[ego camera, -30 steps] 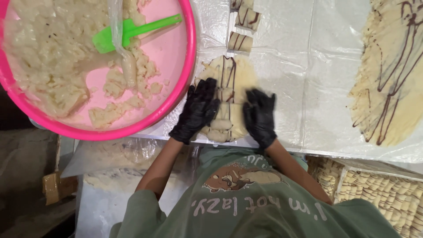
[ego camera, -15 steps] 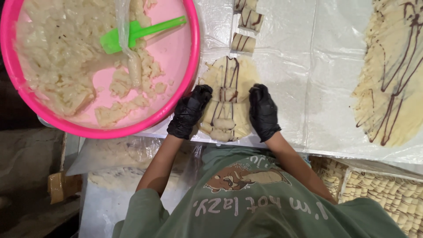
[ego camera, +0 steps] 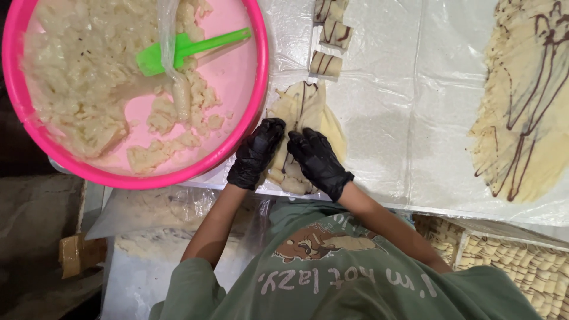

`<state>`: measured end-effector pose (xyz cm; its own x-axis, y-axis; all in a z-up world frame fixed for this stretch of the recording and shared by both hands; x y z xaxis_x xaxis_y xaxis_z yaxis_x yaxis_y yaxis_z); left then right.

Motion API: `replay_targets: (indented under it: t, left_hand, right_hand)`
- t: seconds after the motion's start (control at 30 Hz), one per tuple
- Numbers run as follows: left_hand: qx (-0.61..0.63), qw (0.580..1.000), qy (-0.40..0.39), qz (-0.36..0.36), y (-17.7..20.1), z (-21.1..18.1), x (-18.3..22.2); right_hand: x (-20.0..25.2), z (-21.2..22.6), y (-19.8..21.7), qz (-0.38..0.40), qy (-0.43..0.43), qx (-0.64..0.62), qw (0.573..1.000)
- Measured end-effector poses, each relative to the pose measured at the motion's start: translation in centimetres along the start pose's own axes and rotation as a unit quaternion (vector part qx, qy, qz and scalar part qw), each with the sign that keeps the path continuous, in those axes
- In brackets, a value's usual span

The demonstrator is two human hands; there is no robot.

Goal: Rolling dough strips around filling and cutting dough sheets to prepare small pastries

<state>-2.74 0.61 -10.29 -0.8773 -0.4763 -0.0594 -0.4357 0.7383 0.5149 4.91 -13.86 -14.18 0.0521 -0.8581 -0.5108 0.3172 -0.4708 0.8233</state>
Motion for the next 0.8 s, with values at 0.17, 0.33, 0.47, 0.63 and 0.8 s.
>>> replay_targets:
  t: [0.17,0.33,0.47,0.63,0.8]
  left_hand:
    - [0.074,0.995,-0.063,0.014,-0.2,-2.1,-1.5]
    - [0.129,0.985,-0.113,0.019,-0.5,-4.2,-2.1]
    - [-0.05,0.971,-0.231,-0.038,-3.1,-8.8,0.4]
    - [-0.063,0.969,-0.24,0.002,-6.8,-2.4,0.6]
    - [0.143,0.979,-0.119,0.082,-9.7,1.7,0.2]
  right_hand:
    - [-1.7,1.1,7.0,-0.007,-0.028,0.033,0.999]
    - [-2.7,-0.2,11.1,-0.089,-0.057,-0.01,0.994]
    - [0.6,-3.9,11.5,-0.148,-0.283,-0.143,0.937]
    - [0.5,-5.9,12.5,-0.114,-0.247,-0.029,0.962]
    - [-1.2,-6.8,10.1,-0.137,-0.189,-0.037,0.972]
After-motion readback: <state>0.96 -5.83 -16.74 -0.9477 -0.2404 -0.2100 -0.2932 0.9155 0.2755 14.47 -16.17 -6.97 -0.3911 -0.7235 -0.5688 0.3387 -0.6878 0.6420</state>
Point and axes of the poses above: each hand's wrist, its own x-axis away from the middle knuckle, its own y-axis out of the back of the hand, z = x × y, the point moved 7 cm from there along -x, towards the middle knuckle, and after that the axes turned 15 degrees about y, right-handed, at the moved point
